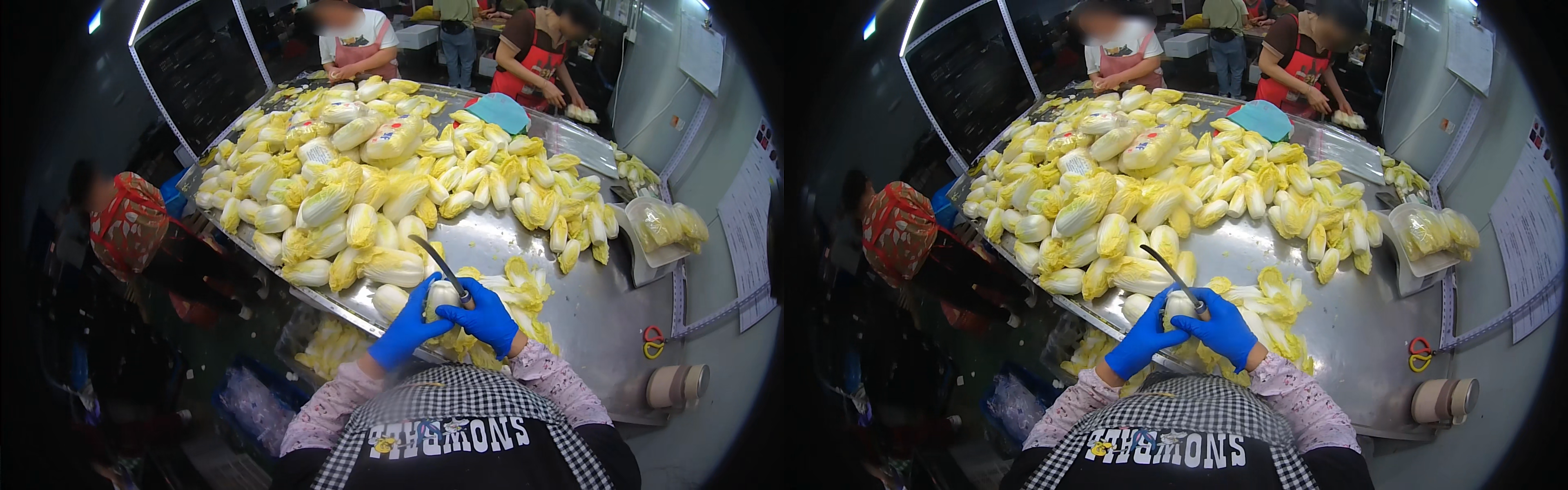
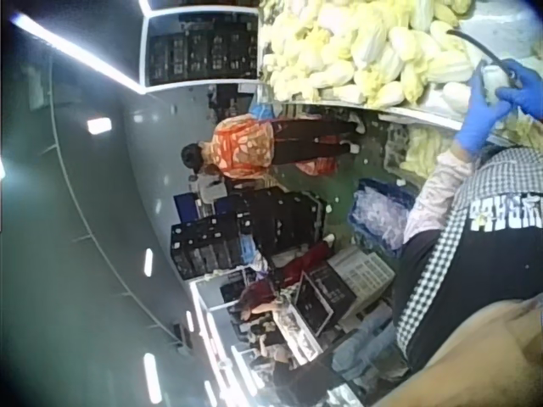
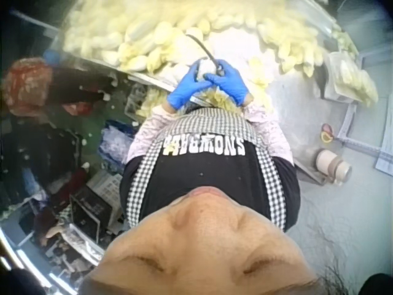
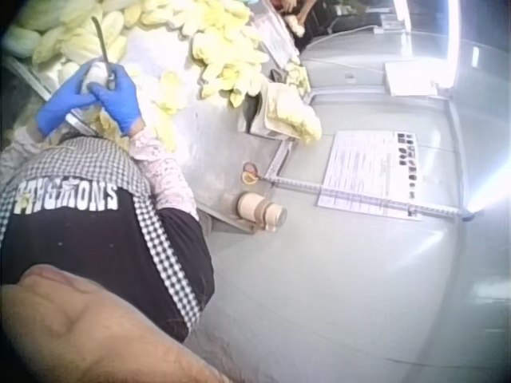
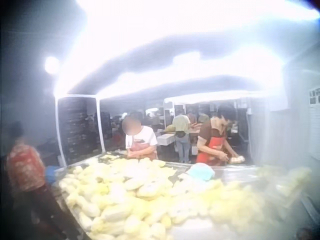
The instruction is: The person trims the base of napa cabbage heads using a knife and places the trimmed pieces into a bin. The person works at a large metal table with many cabbage heads, wearing blue gloves and an apron.
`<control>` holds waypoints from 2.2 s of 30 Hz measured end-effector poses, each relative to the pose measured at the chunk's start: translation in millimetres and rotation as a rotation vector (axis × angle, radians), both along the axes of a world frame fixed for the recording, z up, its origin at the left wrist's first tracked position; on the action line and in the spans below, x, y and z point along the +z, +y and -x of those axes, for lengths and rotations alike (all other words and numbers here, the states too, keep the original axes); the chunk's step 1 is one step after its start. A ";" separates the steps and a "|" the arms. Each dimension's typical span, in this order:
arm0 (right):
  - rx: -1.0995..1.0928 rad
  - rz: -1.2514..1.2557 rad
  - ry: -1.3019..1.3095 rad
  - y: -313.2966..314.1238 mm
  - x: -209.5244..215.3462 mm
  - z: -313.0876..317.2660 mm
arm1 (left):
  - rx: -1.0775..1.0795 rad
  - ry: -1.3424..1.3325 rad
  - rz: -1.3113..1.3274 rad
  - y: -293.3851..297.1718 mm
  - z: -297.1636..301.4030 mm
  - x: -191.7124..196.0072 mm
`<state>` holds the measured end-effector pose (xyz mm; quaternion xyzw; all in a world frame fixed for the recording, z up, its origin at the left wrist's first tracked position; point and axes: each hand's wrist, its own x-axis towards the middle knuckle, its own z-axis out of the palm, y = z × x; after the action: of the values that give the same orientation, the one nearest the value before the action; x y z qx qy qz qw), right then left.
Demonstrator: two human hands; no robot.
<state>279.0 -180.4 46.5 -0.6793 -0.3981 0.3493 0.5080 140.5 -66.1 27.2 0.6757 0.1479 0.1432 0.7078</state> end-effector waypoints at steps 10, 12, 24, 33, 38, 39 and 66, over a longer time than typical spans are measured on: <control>0.323 0.128 -0.200 -7.6 14.9 -17.4 | -0.270 0.193 0.050 18.3 19.6 30.6; 0.443 0.158 -0.252 -12.0 14.1 -24.0 | -0.372 0.227 0.020 25.8 25.2 33.6; 0.042 0.047 -0.747 -31.8 -14.5 -36.0 | -0.218 0.019 0.632 15.0 40.9 7.0; 0.598 -0.203 -0.867 32.7 6.6 37.2 | 0.238 0.009 0.539 -13.2 107.0 21.8; 0.830 -0.265 -0.873 63.4 19.8 80.9 | 0.521 0.024 0.411 -32.9 159.4 18.3; 0.874 -0.298 -0.841 67.8 19.0 89.4 | 0.563 0.020 0.407 -39.1 168.0 24.1; 0.662 0.047 0.901 67.9 17.6 69.7 | 0.549 -0.275 0.503 -13.4 160.4 -24.5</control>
<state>209.3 -112.5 64.0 -0.3127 -0.3258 0.7548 0.4757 -19.9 -79.5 2.7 0.3911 0.2572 0.3757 0.7998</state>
